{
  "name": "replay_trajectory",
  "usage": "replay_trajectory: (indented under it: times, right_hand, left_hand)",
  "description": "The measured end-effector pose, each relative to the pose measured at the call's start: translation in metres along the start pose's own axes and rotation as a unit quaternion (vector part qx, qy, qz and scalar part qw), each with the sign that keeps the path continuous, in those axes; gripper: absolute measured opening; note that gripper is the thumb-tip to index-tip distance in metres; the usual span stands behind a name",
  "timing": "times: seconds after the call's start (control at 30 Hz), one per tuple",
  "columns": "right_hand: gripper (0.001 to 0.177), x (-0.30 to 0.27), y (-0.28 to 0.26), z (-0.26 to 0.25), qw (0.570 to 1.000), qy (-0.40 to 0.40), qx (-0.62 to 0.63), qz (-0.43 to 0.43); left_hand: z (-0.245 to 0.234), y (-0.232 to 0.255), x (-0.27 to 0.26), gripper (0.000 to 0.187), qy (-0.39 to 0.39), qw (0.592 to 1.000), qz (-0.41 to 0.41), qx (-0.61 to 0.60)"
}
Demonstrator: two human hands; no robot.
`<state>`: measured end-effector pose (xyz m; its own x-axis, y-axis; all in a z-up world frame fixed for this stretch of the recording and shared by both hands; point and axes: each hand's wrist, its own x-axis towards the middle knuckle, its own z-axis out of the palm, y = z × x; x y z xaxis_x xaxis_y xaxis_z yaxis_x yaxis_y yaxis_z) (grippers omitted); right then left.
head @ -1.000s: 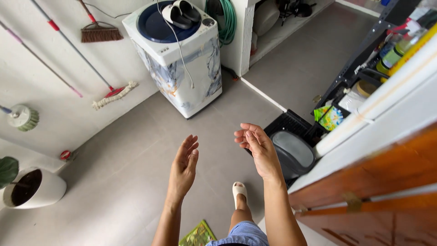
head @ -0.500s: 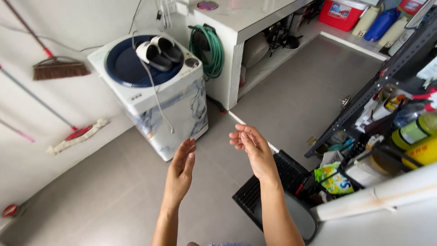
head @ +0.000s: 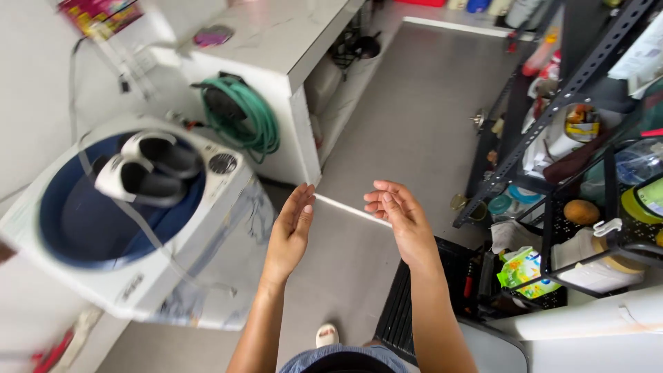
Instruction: Placing plastic cups filled with pink liquid onto placemats on a dining table.
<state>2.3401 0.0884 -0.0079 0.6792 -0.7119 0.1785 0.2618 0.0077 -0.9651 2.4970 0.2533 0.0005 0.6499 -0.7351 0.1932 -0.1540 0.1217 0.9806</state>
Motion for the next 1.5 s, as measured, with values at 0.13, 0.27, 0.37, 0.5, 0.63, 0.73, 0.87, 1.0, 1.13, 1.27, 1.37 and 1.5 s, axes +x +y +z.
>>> replay_trajectory:
  times: [0.13, 0.27, 0.37, 0.5, 0.63, 0.73, 0.87, 1.0, 1.13, 1.27, 1.37, 1.5]
  right_hand:
    - [0.035, 0.059, 0.009, -0.004, 0.998, 0.058, -0.002, 0.023]
    - [0.034, 0.123, 0.033, -0.024, 0.993, 0.111, 0.007, 0.039]
    - [0.034, 0.183, 0.050, -0.045, 0.992, 0.119, 0.016, 0.038]
    - [0.034, 0.272, 0.066, -0.079, 0.993, 0.116, 0.019, 0.020]
    - [0.033, 0.373, 0.067, -0.123, 0.996, 0.080, 0.022, -0.013]
    - [0.033, 0.432, 0.071, -0.145, 0.997, 0.074, 0.018, 0.001]
    - [0.031, 0.504, 0.078, -0.173, 0.997, 0.063, 0.021, 0.027]
    - [0.031, 0.568, 0.087, -0.203, 0.997, 0.071, 0.016, 0.037]
    - [0.031, 0.641, 0.095, -0.232, 0.994, 0.100, 0.026, 0.030]
    - [0.032, 0.723, 0.082, -0.251, 0.992, 0.124, -0.003, 0.007]
    - [0.033, 0.786, 0.075, -0.273, 0.988, 0.153, -0.017, -0.001]
    - [0.032, 0.867, 0.065, -0.300, 0.984, 0.176, -0.021, -0.017]
  left_hand:
    - [0.006, -0.024, 0.091, 0.056, -0.056, 0.998, -0.018, -0.011]
    - [0.020, -0.057, 0.169, 0.056, -0.104, 0.993, -0.030, -0.035]
    - [0.034, -0.090, 0.233, 0.056, -0.123, 0.991, -0.037, -0.049]
    - [0.054, -0.114, 0.321, 0.056, -0.125, 0.990, -0.032, -0.047]
    - [0.089, -0.107, 0.424, 0.054, -0.118, 0.992, -0.021, -0.041]
    - [0.111, -0.113, 0.480, 0.054, -0.104, 0.994, -0.026, -0.027]
    - [0.137, -0.130, 0.550, 0.055, -0.100, 0.993, -0.021, -0.062]
    - [0.163, -0.147, 0.619, 0.055, -0.100, 0.992, -0.027, -0.065]
    - [0.194, -0.164, 0.707, 0.054, -0.118, 0.991, -0.041, -0.056]
    - [0.227, -0.180, 0.806, 0.055, -0.154, 0.987, -0.012, -0.052]
    - [0.258, -0.184, 0.899, 0.054, -0.197, 0.977, -0.002, -0.084]
    - [0.279, -0.169, 0.991, 0.055, -0.232, 0.972, -0.010, -0.040]
